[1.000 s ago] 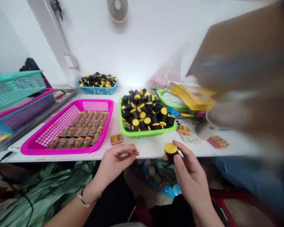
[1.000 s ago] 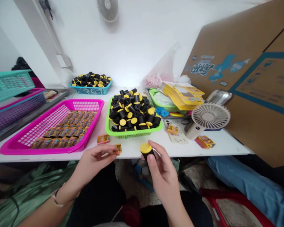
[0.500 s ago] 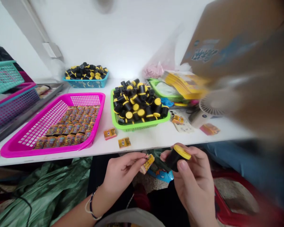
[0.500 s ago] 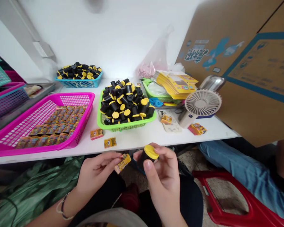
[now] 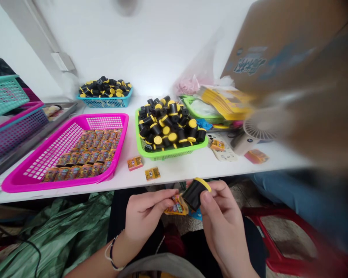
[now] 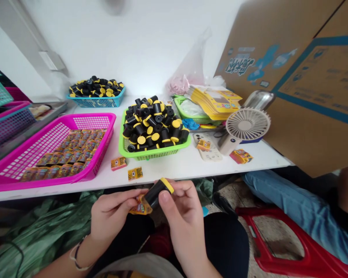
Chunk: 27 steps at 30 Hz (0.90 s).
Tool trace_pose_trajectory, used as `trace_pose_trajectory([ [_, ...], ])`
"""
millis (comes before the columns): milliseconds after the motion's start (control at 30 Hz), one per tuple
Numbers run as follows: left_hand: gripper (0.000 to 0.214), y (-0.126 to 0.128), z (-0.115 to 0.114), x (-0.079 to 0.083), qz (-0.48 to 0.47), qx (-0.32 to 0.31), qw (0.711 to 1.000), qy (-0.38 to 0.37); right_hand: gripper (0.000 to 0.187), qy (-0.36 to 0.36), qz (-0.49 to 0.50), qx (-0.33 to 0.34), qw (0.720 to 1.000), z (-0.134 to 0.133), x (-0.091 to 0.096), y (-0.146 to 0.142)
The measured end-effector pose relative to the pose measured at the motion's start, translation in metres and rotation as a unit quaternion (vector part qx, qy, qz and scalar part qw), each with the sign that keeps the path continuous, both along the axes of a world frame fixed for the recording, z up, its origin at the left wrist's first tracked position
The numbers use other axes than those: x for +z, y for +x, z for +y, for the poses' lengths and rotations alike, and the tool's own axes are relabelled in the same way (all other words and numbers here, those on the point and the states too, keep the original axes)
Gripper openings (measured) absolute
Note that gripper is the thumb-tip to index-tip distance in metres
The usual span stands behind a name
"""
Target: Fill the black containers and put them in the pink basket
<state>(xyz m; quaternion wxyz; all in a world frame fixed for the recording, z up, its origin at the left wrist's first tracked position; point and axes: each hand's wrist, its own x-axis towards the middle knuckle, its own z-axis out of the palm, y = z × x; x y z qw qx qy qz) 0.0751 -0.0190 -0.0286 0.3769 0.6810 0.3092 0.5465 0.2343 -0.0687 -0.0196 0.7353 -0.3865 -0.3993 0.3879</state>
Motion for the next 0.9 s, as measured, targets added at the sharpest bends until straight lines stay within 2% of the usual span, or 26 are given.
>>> trace_pose_trajectory([
  [200,0.02,0.003,0.001,-0.001,-0.051,-0.012,0.999,0.004,0.013,-0.055,0.091,0.025,0.994,-0.008,0.006,-0.004],
  [367,0.016,0.003,-0.003,0.003,-0.095,-0.018,0.994,-0.058,0.019,-0.079,0.074,0.033,0.994,-0.007,0.005,-0.005],
  [567,0.013,-0.003,-0.008,0.006,-0.143,-0.124,0.968,-0.163,0.019,-0.037,0.048,0.021,0.998,-0.006,0.003,-0.005],
  [667,0.017,-0.006,-0.01,0.01,-0.159,-0.141,0.956,-0.201,0.022,-0.029,0.02,0.015,0.999,-0.008,0.005,-0.006],
  [800,0.036,-0.007,-0.01,0.019,-0.144,-0.117,0.969,-0.166,0.022,-0.033,-0.049,0.014,0.998,-0.009,0.004,-0.005],
  [900,0.048,-0.008,-0.01,0.018,-0.141,-0.113,0.975,-0.13,0.02,-0.046,-0.082,0.043,0.995,-0.01,0.002,-0.002],
])
